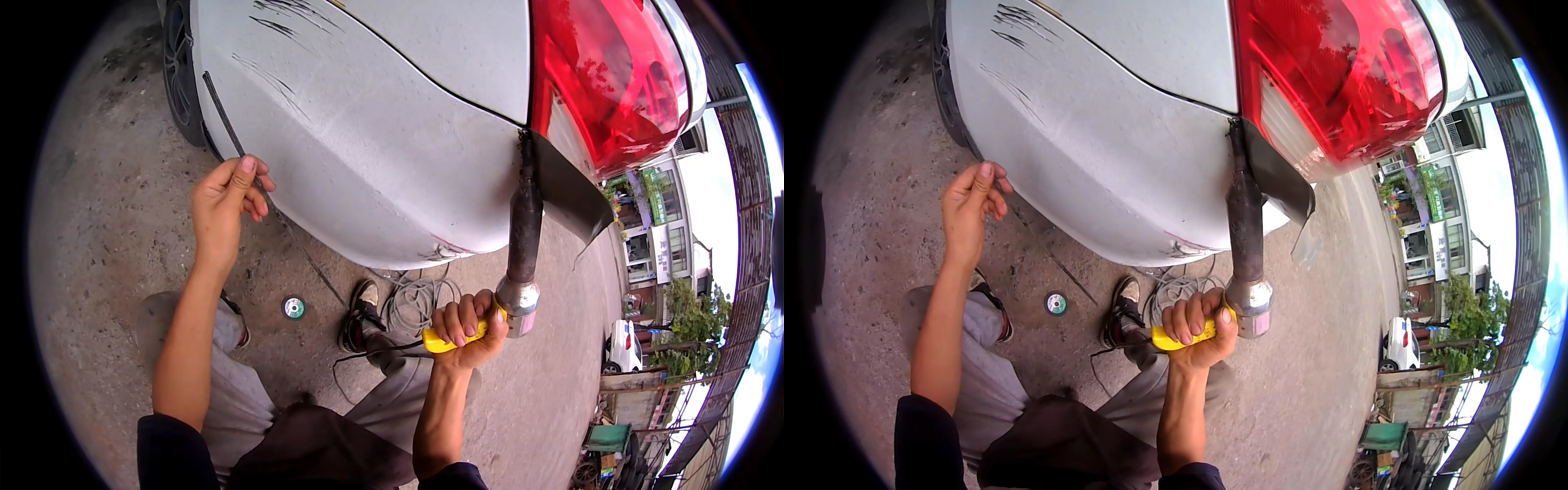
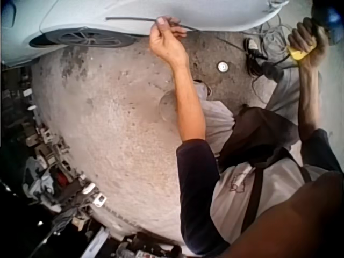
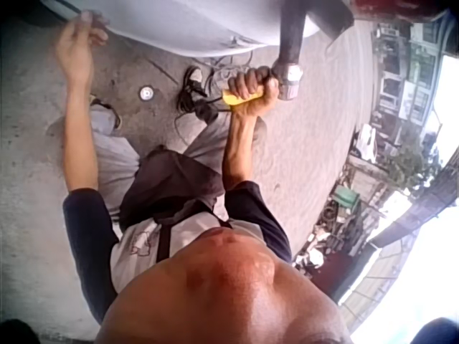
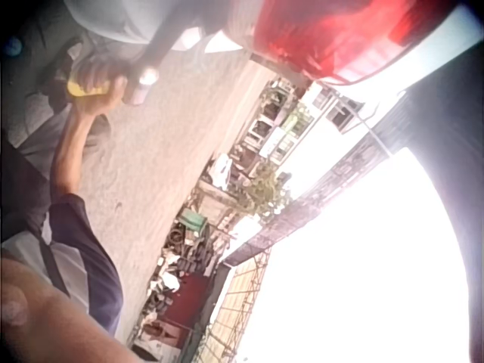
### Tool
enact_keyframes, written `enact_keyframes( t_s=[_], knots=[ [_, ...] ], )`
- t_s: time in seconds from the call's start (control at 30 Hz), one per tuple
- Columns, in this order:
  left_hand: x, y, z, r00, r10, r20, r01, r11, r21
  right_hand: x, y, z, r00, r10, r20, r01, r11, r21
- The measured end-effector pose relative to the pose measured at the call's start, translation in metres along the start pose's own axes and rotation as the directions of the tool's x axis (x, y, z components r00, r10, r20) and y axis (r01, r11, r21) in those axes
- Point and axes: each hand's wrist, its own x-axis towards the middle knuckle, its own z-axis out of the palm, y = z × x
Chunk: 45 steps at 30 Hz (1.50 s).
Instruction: The person uses a heat gun and a metal rod to push out a dent on the rear bumper of a white car. They repeatedly apply heat and pressure to the damaged area, then peel off a protective film to inspect the result.
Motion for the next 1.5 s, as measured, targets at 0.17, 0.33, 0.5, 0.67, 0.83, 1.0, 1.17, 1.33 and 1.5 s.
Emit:
enact_keyframes(
  t_s=[0.17,0.33,0.5,0.67,0.83,1.0,1.17,1.33,1.5],
  knots=[
    [-0.002,0.001,0.005,1.0,0.003,-0.003,-0.003,1.0,-0.002,0.008,0.004,-0.002,0.999,0.0,0.034,0.0,1.0,-0.017],
    [-0.004,-0.002,0.008,1.0,0.007,0.011,-0.007,1.0,0.004,0.003,0.008,-0.008,0.999,-0.003,0.039,0.002,1.0,0.021],
    [-0.004,-0.002,0.01,1.0,-0.001,0.017,0.001,1.0,0.017,0.001,0.007,-0.008,0.998,0.015,0.061,-0.017,1.0,0.021],
    [-0.006,-0.001,0.01,1.0,-0.005,0.031,0.004,1.0,0.026,0.008,0.01,-0.002,0.998,0.019,0.059,-0.021,0.999,0.044],
    [-0.007,-0.003,0.013,0.998,-0.033,0.048,0.031,0.999,0.027,0.008,0.011,-0.004,0.999,0.016,0.046,-0.021,0.993,0.112],
    [-0.009,-0.001,0.015,0.998,-0.035,0.051,0.033,0.999,0.043,0.0,0.01,-0.007,0.999,0.022,0.045,-0.029,0.987,0.156],
    [-0.01,-0.001,0.016,0.997,-0.053,0.061,0.051,0.998,0.039,0.003,0.008,-0.002,0.998,0.033,0.049,-0.039,0.99,0.135],
    [-0.01,-0.004,0.017,0.997,-0.05,0.065,0.048,0.998,0.029,0.011,0.01,-0.002,0.998,0.041,0.051,-0.048,0.989,0.139],
    [-0.011,-0.005,0.017,0.996,-0.049,0.076,0.047,0.999,0.026,0.002,0.009,-0.01,0.999,0.032,0.008,-0.033,0.982,0.185]
  ],
)
